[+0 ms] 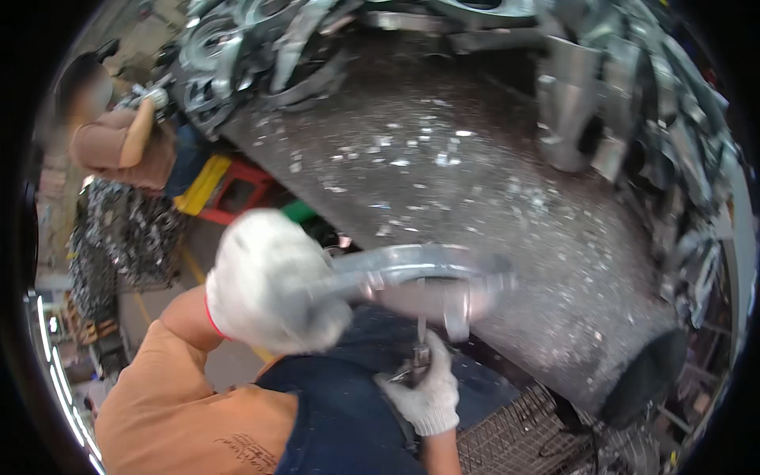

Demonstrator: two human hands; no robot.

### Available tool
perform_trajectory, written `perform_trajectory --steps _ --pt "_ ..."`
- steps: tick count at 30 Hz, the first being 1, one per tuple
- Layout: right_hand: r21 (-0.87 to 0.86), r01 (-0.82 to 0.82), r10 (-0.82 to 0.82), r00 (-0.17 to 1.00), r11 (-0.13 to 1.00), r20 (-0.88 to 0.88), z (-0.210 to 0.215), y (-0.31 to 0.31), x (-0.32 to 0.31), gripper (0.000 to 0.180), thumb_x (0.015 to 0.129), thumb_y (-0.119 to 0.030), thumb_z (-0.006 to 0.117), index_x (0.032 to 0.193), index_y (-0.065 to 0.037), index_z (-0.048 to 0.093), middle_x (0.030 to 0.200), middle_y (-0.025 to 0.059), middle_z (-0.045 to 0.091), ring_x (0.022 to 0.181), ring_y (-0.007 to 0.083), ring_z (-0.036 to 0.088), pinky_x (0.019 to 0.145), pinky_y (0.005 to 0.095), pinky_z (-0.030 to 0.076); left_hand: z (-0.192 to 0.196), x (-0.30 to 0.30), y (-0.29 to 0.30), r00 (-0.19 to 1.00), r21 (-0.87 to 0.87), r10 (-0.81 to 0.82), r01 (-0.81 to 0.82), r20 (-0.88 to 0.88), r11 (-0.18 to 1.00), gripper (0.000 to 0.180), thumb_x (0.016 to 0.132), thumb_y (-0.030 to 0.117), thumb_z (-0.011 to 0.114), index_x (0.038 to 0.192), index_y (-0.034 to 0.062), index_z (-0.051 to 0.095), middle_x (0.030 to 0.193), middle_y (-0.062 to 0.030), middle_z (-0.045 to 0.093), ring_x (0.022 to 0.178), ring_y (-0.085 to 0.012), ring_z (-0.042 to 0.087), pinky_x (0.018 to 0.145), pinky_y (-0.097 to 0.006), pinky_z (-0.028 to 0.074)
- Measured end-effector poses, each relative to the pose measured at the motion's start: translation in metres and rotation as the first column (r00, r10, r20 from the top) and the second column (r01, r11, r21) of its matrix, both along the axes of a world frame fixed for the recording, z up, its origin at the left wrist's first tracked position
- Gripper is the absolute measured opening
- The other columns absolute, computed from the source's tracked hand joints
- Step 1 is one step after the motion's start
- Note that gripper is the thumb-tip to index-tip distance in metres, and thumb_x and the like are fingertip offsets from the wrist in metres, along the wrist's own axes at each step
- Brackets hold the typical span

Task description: The person files the edges of a metal blower housing with a hand file to remove burrs and smooth the surface.

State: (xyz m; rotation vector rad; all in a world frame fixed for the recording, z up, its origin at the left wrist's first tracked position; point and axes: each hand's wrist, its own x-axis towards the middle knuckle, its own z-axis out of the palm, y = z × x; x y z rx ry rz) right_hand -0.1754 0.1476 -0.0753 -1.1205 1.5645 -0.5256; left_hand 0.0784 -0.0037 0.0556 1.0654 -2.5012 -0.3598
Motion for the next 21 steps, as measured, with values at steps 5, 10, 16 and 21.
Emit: perform_trajectory --steps 5,10,16,21 --pt "-0.09 0.14 -0.156 0.966 0.986 -0.206 -0.032 0.034 -0.004 0.086 0.075 -0.004 0.091 0.153 0.0 0.053 0.117 0.0141 0.075 0.093 0.0212 0.077 0.087 0.0346 0.064 0.027 0.09 0.009 0.818 0.098 0.568 -0.56 -0.09 0.822 0.008 0.08 0.009 0.075 0.079 0.0014 0.077 0.061 -0.0112 0.06 0.053 -0.0293 0.064 0.054 -0.039 0.049" --pt "-0.297 0.427 -0.466 0.882 0.854 -0.073 -0.018 0.042 -0.02 0.096 0.073 -0.003 0.093 0.157 0.005 0.047 0.13 0.0157 0.065 0.105 0.0223 0.069 0.093 0.0354 0.062 0.023 0.164 0.048 0.549 -0.156 0.719 -0.738 0.426 0.656 0.024 0.089 0.026 0.076 0.09 0.0034 0.083 0.082 -0.0188 0.076 0.077 -0.0383 0.074 0.07 -0.047 0.057" --pt "-0.303 0.584 -0.655 0.706 0.753 -0.269 0.005 0.028 -0.059 0.102 0.088 -0.01 0.089 0.17 0.002 0.029 0.159 0.0208 0.048 0.139 0.0301 0.053 0.117 0.0428 0.048 -0.004 0.146 0.021 0.496 -0.45 0.856 -0.738 0.144 0.503 0.015 0.092 0.017 0.077 0.101 0.0055 0.083 0.096 -0.0165 0.079 0.087 -0.0384 0.075 0.079 -0.049 0.059" --pt "-0.276 0.7 -0.731 0.682 0.659 -0.015 -0.013 0.033 -0.05 0.103 0.092 -0.017 0.091 0.172 0.002 0.028 0.166 0.0248 0.046 0.153 0.0334 0.048 0.126 0.0446 0.043 0.0 0.033 -0.041 0.852 -0.131 0.48 -0.511 -0.209 0.849 0.015 0.086 0.014 0.079 0.099 0.0066 0.083 0.088 -0.0144 0.078 0.082 -0.0353 0.077 0.077 -0.045 0.061"
